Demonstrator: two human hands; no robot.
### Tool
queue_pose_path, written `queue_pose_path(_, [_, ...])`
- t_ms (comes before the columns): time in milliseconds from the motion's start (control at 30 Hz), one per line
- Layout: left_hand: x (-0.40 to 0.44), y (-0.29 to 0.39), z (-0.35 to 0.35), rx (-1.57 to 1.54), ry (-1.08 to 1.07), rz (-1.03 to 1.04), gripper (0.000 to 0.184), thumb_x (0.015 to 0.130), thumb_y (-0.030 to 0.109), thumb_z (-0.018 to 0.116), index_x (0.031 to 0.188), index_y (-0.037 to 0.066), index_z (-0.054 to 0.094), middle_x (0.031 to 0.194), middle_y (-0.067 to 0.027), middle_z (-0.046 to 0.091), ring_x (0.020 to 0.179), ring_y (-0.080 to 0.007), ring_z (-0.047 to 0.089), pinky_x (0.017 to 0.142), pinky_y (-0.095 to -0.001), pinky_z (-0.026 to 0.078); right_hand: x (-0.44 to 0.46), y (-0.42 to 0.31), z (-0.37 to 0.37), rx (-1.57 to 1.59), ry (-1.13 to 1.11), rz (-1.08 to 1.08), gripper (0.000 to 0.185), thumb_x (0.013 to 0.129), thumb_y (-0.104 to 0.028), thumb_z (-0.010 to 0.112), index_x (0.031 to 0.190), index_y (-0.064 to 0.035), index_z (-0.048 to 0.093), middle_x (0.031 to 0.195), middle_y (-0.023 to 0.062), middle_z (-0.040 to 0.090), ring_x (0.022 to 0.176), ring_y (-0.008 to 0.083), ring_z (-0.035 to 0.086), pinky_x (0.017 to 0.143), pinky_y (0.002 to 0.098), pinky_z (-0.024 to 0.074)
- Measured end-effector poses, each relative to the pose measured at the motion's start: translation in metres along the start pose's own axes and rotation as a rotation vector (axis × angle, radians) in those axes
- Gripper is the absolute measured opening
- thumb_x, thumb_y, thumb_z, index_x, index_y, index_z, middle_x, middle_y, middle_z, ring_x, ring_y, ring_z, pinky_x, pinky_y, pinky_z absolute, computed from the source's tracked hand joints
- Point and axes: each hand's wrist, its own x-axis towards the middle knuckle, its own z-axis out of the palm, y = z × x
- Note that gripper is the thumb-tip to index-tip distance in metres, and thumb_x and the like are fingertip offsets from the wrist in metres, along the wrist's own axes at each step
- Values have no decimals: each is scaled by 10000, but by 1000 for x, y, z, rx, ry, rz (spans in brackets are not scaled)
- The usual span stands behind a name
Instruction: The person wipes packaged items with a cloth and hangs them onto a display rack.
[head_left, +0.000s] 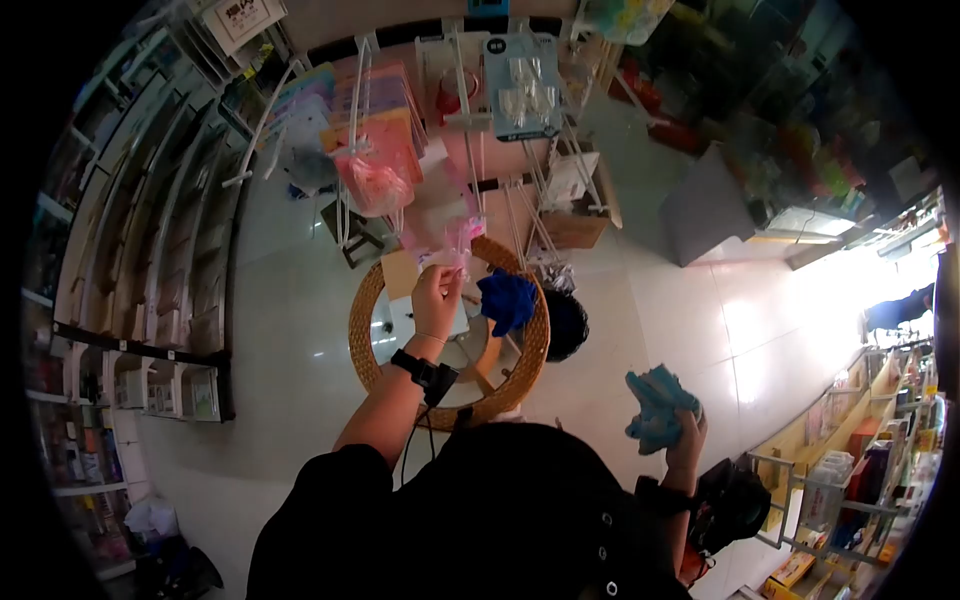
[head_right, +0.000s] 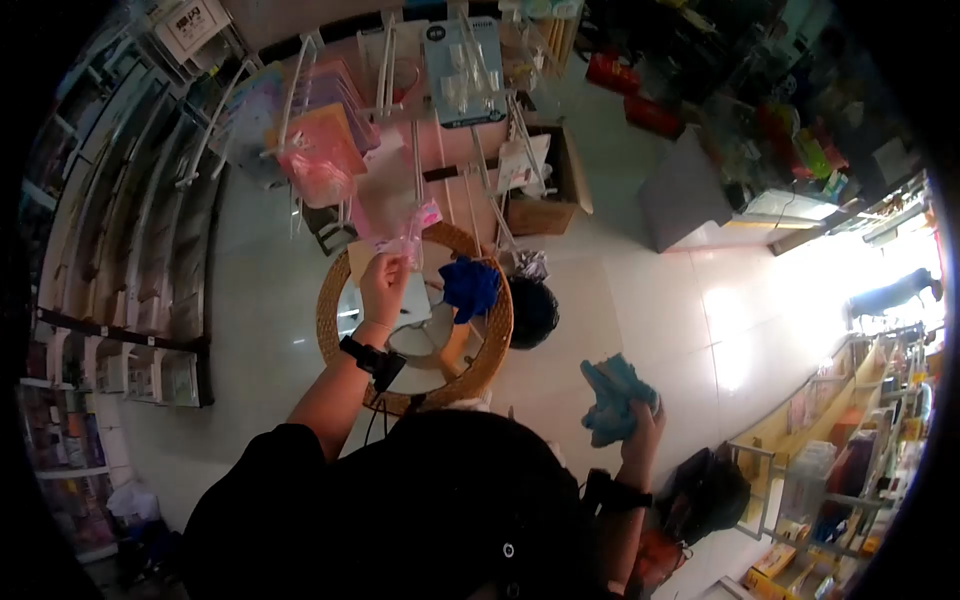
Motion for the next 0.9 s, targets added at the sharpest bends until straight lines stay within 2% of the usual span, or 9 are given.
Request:
queue_pose_path(167, [-50, 17, -39, -483, 97, -291, 169, 876, 73, 634, 982, -15, 536, 934, -80, 579, 844, -129, 604, 688, -253, 517, 8, -4, 25, 41, -78, 71, 285, 807, -70, 550, 1061, 61, 546, 959, 142, 616, 822, 226, 630, 718, 328, 538])
queue_pose_path(300, [-66, 70, -79, -492, 6, -195, 178, 829, -2, 659, 883, -1, 489, 909, -81, 531, 811, -123, 584, 726, -252, 502, 18, -8, 45, 27, -154, 68, 282, 795, -57, 556, 1050, 63, 547, 944, 138, 617, 820, 224, 628, 715, 324, 533])
queue_pose_path(367, [-73, 80, -87, -191, -64, 136, 207, 813, -28, 661, 871, 12, 466, 887, -96, 512, 792, -146, 566, 734, -260, 492, 19, -18, 58, 28, -232, 78, 321, 800, -63, 524, 1092, 70, 541, 995, 138, 612, 901, 236, 618, 792, 340, 519])
queue_pose_path(433, [-79, 98, -86, -329, -98, 91, 222, 808, -46, 654, 888, 14, 456, 913, -112, 499, 797, -172, 550, 749, -268, 486, 16, -32, 74, 48, -228, 71, 324, 801, -73, 535, 1093, 66, 544, 1006, 137, 609, 916, 234, 611, 815, 332, 507])
queue_pose_path(600, [-67, 127, -84, -537, -181, 126, 254, 822, -54, 630, 973, 27, 443, 1015, -112, 500, 896, -166, 562, 770, -270, 492, -14, -86, 116, 56, -295, -395, 381, 797, -63, 586, 1157, 37, 512, 1062, 132, 595, 1008, 187, 571, 847, 319, 485])
queue_pose_path(767, [-36, 168, -78, -686, -249, 42, 436, 854, -15, 617, 1204, 40, 363, 1181, -124, 512, 1000, -169, 564, 828, -283, 493, -38, -125, 168, -539, -643, -1213, 660, 687, -123, 709, 1300, -65, 469, 1289, 202, 499, 1194, 388, 488, 1005, 473, 397])
queue_pose_path(833, [-29, 193, -70, -556, -198, 128, 474, 890, 21, 585, 1286, 46, 326, 1223, -120, 508, 1044, -187, 564, 849, -285, 498, -51, -113, 197, -714, -712, -1208, 774, 661, -205, 750, 1365, -177, 430, 1384, 142, 415, 1257, 386, 413, 1009, 483, 383])
queue_pose_path(867, [-36, 185, -50, -835, -117, -139, 417, 918, 70, 554, 1290, 37, 367, 1178, -111, 544, 1016, -194, 587, 824, -282, 515, -55, -109, 206, -896, -704, -1173, 782, 674, -264, 747, 1380, -204, 417, 1388, 111, 414, 1276, 380, 382, 1008, 484, 371])
queue_pose_path(900, [-35, 183, -39, -837, -133, -130, 417, 918, 70, 554, 1290, 37, 367, 1178, -111, 544, 1016, -194, 587, 824, -282, 515, -56, -99, 212, -1041, -604, -1176, 791, 682, -313, 744, 1389, -201, 407, 1390, 98, 413, 1280, 351, 375, 1012, 476, 361])
